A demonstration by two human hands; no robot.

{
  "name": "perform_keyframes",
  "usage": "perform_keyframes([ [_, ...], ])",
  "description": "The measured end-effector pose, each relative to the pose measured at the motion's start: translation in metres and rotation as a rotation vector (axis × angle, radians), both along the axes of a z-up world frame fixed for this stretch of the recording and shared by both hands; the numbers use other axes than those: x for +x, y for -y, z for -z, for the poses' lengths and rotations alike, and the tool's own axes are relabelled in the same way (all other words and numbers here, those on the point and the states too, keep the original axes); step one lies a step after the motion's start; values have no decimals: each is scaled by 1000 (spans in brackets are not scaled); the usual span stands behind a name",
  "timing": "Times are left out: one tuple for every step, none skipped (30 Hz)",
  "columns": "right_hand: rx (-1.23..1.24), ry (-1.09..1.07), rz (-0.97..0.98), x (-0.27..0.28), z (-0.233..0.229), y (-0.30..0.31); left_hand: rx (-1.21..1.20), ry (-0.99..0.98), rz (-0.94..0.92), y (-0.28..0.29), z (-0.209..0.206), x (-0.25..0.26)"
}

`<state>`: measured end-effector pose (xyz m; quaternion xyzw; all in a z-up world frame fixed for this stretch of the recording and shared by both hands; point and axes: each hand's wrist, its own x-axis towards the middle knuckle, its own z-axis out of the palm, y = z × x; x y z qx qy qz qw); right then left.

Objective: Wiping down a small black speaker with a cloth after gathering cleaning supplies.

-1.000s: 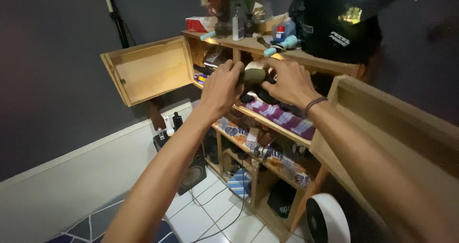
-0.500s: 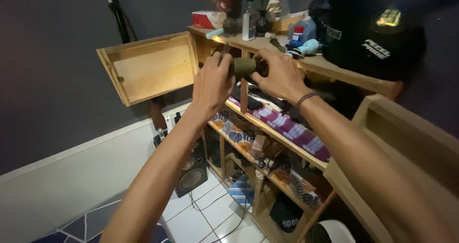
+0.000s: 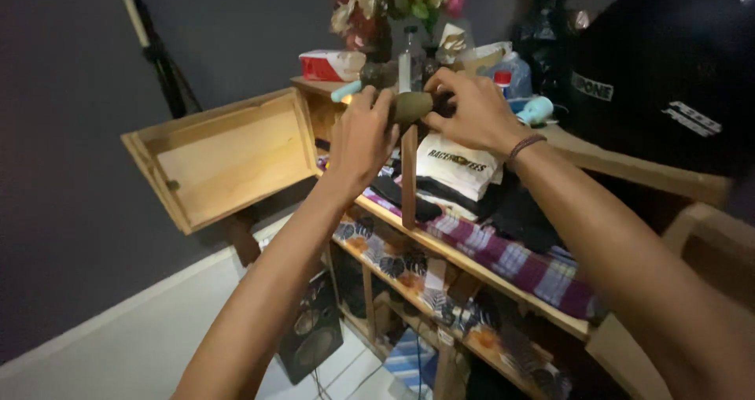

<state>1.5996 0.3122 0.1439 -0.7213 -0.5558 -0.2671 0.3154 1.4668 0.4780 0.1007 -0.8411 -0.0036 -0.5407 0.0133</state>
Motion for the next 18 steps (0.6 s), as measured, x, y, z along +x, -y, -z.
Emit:
perform_keyframes([
  [6, 0, 9, 7, -4, -5, 6, 0, 9, -5, -3, 8],
  [-5, 4, 26, 14, -8, -9, 17, -17, 15, -11, -6, 17],
  [-18, 8, 47, 21, -11, -12, 27, -33, 25, -15, -7, 25],
  [-15, 9, 59, 30, -11, -16, 31, -32, 37, -22, -8, 36],
  [-38, 12, 84, 40, -11, -19, 33, -45, 38, -27, -8, 48],
  [-60, 14, 109, 51, -11, -20, 37, -58, 39, -31, -8, 61],
  [-57, 18, 122, 60, -13, -24, 40, -54, 52, -34, -10, 71],
  [-64, 11, 150, 69, -14, -27, 48, -44, 74, -36, -11, 80],
  [-72, 2, 179, 78, -13, -29, 55, -37, 95, -38, -10, 90],
  [-70, 2, 192, 84, -13, -30, 57, -36, 108, -41, -9, 102],
  [-74, 0, 214, 90, -13, -31, 29, -69, 96, -43, -9, 115],
  [-77, -1, 236, 96, -14, -30, 2, -102, 84, -45, -9, 128],
  [-74, 2, 250, 105, -14, -32, 5, -98, 97, -47, -9, 139],
  [-79, 13, 249, 114, -13, -33, -33, -126, 94, -49, -9, 150],
  [-84, 23, 248, 123, -12, -33, -71, -155, 90, -50, -9, 162],
  [-81, 26, 261, 132, -12, -35, -68, -152, 103, -53, -8, 172],
  [-96, 16, 271, 140, -9, -37, -89, -140, 121, -55, -5, 182],
  [-110, 5, 281, 147, -6, -39, -110, -128, 138, -58, -3, 191],
])
